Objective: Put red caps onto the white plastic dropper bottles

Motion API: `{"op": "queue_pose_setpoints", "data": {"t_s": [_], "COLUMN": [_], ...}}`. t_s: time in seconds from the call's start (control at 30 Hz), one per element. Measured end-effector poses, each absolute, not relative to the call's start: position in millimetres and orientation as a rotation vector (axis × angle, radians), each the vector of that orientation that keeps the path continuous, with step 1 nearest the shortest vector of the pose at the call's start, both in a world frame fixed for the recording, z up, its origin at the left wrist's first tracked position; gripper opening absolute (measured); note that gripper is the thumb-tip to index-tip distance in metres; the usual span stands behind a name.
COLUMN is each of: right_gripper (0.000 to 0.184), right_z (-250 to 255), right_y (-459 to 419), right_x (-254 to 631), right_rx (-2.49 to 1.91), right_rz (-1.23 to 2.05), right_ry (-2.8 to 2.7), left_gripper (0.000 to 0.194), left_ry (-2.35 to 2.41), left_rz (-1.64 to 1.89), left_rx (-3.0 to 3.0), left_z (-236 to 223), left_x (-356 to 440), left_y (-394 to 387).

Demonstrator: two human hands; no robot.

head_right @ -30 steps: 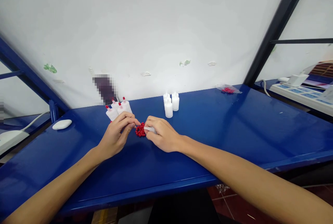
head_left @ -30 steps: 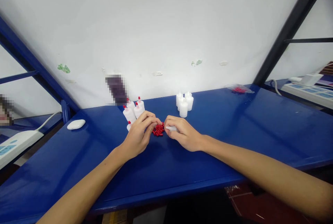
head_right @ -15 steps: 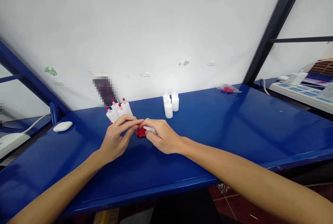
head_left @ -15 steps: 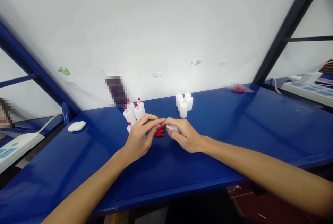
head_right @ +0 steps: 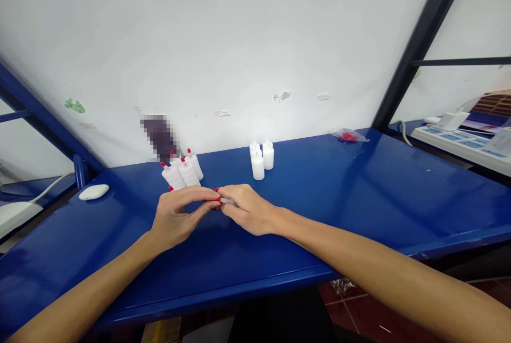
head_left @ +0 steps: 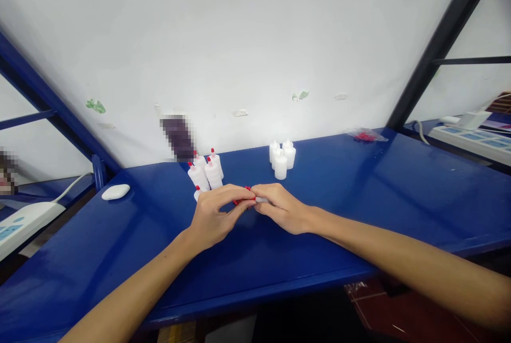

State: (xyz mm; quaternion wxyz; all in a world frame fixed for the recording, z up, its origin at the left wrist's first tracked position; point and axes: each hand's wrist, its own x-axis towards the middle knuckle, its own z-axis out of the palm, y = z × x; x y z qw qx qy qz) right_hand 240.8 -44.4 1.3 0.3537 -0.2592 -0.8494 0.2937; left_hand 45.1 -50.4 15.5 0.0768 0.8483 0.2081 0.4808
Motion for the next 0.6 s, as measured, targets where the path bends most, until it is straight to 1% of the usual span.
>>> {"op": "queue_pose_setpoints", "data": {"t_s": [0.1, 0.2, 0.3, 0.47, 0.6], "right_gripper": [0.010, 0.011, 0.016, 0.030, 0.039], "right_z": [0.2, 2.7, 7.8, 9.8, 4.4], "right_y": [-45.5, -46.5, -47.6, -48.2, -45.8], "right_x": [242.1, 242.9, 243.0, 242.1, 242.8], "right_rx": [-0.682, -0.699, -0.715, -0.762, -0.741], "right_rz": [0.628, 0.554, 0.611, 0.700, 0.738], "right_ry": [-2.252, -2.285, -2.321, -2.371, -2.328], "left_gripper": [0.012, 0.012, 0.011, 0.008, 0.011], "left_ry": [0.534, 0.496, 0.549, 0.560, 0.560], "left_rz": [1.371, 1.344, 1.296, 1.072, 1.049], "left_rx": [2.612, 2.682, 2.681, 2.696, 2.673], "left_z": [14.8, 13.3, 10.7, 4.8, 3.2], "left_x": [45.0, 44.6, 43.5, 42.4, 43.2], "left_y": [-51.0, -50.6, -49.6, -48.5, -48.9]}}
